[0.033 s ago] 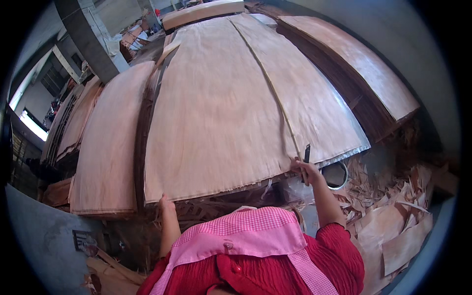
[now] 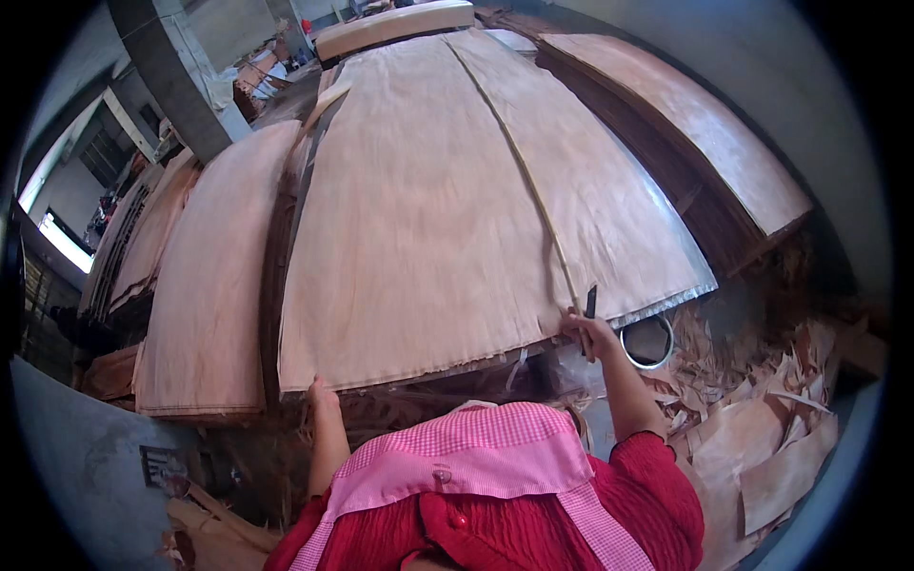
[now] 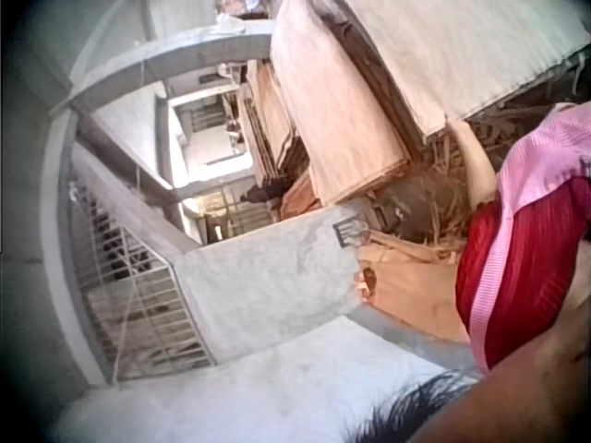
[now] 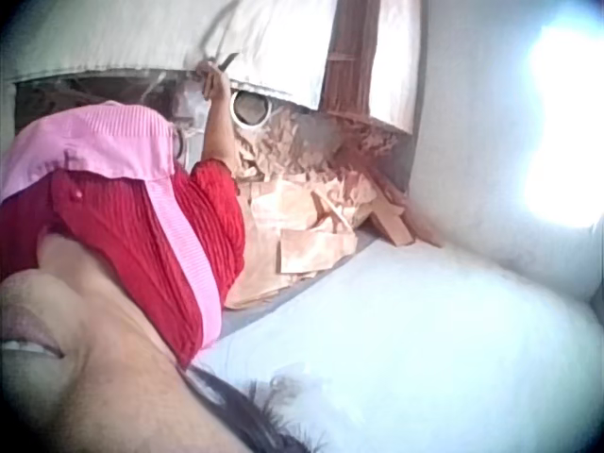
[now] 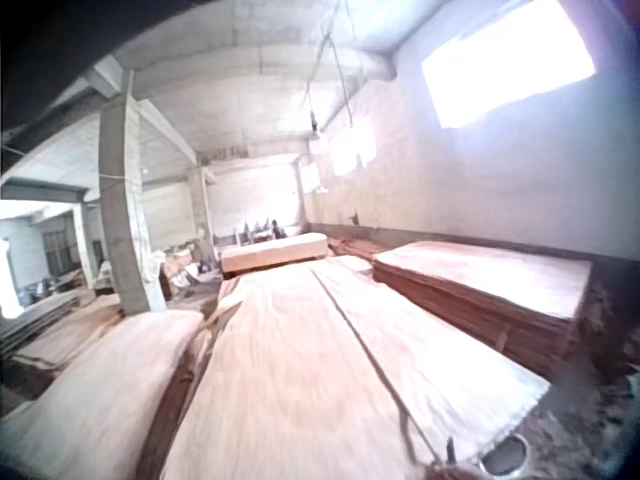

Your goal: The person trims wood veneer sheets using a knife, removing thin strips and knots, and stacks them on a table.

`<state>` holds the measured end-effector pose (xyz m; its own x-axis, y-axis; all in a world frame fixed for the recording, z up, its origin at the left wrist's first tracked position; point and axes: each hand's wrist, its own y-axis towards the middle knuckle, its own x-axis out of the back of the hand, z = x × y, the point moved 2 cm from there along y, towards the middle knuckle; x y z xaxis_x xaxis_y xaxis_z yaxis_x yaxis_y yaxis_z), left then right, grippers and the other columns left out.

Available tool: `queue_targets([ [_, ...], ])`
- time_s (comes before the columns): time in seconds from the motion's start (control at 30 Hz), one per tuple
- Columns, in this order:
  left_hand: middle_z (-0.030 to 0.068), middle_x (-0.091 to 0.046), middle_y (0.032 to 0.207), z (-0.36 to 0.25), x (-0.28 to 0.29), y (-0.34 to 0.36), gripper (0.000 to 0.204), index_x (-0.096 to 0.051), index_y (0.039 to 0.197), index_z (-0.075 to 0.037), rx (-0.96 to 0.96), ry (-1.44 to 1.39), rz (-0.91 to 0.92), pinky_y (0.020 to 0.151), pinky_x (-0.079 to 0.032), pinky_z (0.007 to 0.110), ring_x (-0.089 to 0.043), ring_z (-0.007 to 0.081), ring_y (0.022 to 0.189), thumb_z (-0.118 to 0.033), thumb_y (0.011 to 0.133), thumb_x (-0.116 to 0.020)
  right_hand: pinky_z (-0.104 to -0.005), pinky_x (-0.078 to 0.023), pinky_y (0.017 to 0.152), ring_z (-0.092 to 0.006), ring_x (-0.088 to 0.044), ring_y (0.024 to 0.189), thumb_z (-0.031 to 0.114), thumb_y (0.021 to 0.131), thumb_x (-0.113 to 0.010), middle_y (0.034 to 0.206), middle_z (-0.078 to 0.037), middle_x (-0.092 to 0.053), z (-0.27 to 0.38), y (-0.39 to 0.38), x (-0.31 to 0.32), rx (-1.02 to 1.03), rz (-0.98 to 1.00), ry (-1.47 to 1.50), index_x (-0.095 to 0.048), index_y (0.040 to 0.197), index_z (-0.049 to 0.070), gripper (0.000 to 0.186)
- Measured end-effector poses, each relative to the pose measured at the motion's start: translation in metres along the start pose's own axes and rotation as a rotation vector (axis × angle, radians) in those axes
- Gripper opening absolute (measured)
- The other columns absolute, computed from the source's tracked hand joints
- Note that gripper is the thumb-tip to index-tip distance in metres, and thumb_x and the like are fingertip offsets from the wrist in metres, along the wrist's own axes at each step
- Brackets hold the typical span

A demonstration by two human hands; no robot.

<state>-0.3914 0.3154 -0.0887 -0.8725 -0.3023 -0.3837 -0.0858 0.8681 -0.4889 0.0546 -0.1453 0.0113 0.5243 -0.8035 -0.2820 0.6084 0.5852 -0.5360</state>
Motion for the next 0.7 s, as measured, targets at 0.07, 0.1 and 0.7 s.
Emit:
queue_targets([
  [0.07, 0.0176, -0.052, 0.111, -0.009, 0.005, 0.006, 0.035, -0.044, 0.11, 0.01, -0.029, -0.008, -0.018, 0.085, -0.044, 0.041, -0.053, 0.029, 0.099, -0.007, 0.081, -0.055, -0.0256, -0.036, 0.047, -0.0134, -0.052, 0.055, 0.018, 0.074, -0.063, 0.067, -0.003, -0.056, -0.007, 0.012, -0.017, 0.11, -0.063, -0.052, -0.058, 0.091, 0.005, 0.022],
  [0.1, 0.0176, -0.052, 0.111, -0.003, -0.003, -0.005, 0.035, -0.044, 0.11, 0.01, -0.028, 0.146, -0.083, 0.086, -0.044, 0.04, -0.053, 0.0287, 0.1, -0.008, 0.081, -0.054, -0.0262, -0.037, 0.046, -0.0128, -0.05, 0.051, 0.017, 0.072, -0.065, 0.063, -0.002, -0.054, -0.012, 0.016, -0.007, 0.132, -0.14, -0.154, -0.06, 0.085, 0.005, 0.019],
  [0.7, 0.02, -0.053, 0.11, -0.008, 0.001, 0.028, 0.035, -0.048, 0.103, 0.01, -0.022, 0.309, -0.24, 0.084, -0.043, 0.037, -0.053, 0.0275, 0.098, -0.014, 0.079, -0.056, -0.0247, -0.032, 0.039, -0.0104, -0.044, 0.043, 0.014, 0.071, -0.065, 0.055, -0.002, -0.05, 0.003, 0.043, -0.045, 0.195, -0.314, -0.327, -0.059, 0.084, 0.002, 0.019],
])
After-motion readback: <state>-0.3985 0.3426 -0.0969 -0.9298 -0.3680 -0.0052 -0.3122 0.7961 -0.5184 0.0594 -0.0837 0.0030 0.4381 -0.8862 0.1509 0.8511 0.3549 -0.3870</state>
